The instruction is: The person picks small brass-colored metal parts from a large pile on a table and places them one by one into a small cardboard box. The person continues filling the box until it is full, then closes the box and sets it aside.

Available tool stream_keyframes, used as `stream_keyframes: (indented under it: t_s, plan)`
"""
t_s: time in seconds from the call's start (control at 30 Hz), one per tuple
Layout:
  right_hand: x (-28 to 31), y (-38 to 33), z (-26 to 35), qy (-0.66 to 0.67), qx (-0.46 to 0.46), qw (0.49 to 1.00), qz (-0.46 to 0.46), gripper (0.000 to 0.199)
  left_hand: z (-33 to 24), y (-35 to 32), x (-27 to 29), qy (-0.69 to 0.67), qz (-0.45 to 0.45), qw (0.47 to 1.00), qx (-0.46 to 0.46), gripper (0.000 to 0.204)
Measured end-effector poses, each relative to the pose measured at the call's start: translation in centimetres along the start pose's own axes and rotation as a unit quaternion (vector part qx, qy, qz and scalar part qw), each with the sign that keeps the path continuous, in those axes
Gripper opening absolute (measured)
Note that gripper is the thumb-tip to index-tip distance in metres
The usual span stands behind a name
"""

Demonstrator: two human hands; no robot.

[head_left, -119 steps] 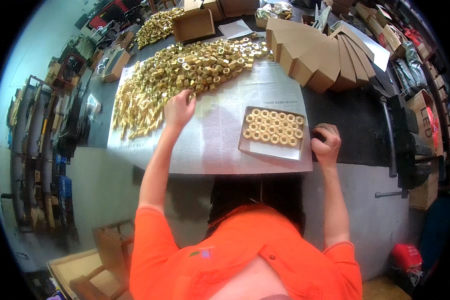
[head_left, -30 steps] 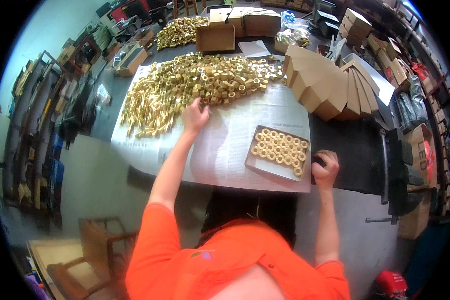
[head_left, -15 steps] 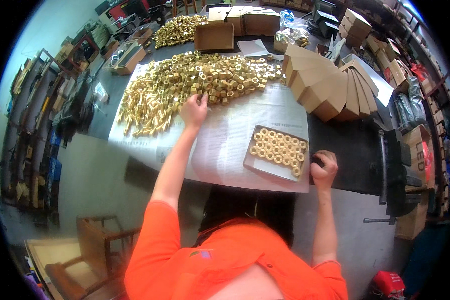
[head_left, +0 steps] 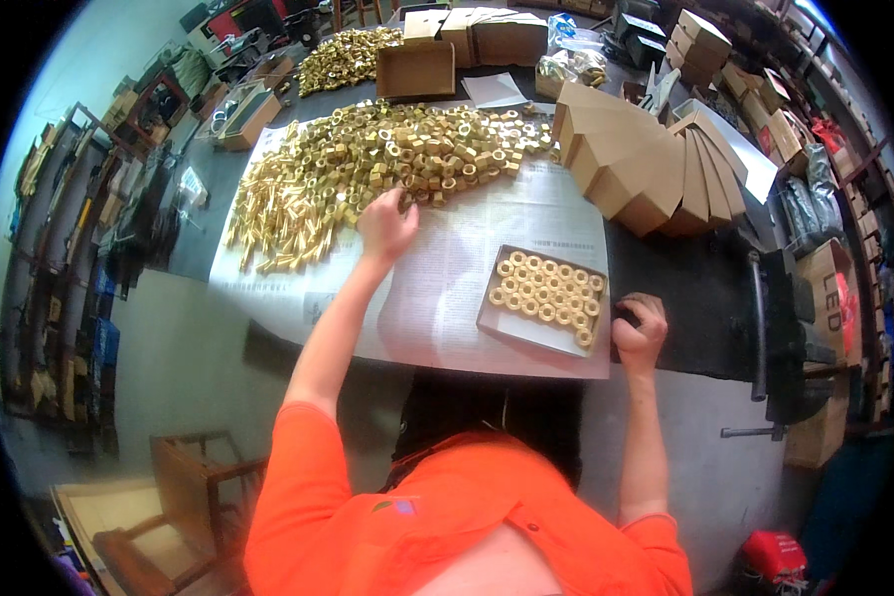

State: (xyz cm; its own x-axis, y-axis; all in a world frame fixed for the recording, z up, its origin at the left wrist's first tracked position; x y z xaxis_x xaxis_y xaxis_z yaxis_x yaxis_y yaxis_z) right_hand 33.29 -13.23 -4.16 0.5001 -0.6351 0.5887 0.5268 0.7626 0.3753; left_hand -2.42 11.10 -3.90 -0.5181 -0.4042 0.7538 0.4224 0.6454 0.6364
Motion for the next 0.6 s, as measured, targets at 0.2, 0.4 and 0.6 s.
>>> stream_keyframes:
  t_s: [0.2,0.4,0.6]
  plan:
    - [0.1,0.0,-0.1,-0.008,-0.001,1.0,-0.007,0.023,-2.9,0.2,2.7,0.017,0.095,0.989,-0.113,0.012]
    - [-0.1,0.0,0.0,-0.007,0.003,1.0,-0.003,0.024,-4.1,0.1,2.1,0.004,0.231,0.941,-0.249,0.006]
    - [0.0,0.0,-0.1,-0.003,-0.001,1.0,-0.008,0.023,-3.6,-0.9,2.2,-0.009,0.169,0.974,-0.151,0.012]
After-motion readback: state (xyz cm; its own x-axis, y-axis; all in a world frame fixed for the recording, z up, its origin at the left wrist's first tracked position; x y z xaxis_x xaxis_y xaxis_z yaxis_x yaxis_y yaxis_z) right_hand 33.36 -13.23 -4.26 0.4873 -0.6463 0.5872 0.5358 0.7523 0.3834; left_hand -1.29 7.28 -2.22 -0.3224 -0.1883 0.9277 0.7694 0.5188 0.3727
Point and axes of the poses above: each hand's wrist, its own y-axis towards the middle knuckle, its own x-axis out of the back of the hand, z = x × y, the point moved 4 cm from there along y, towards the middle knuckle, and after that the axes turned 15 degrees about -x, right-handed, at the moved point
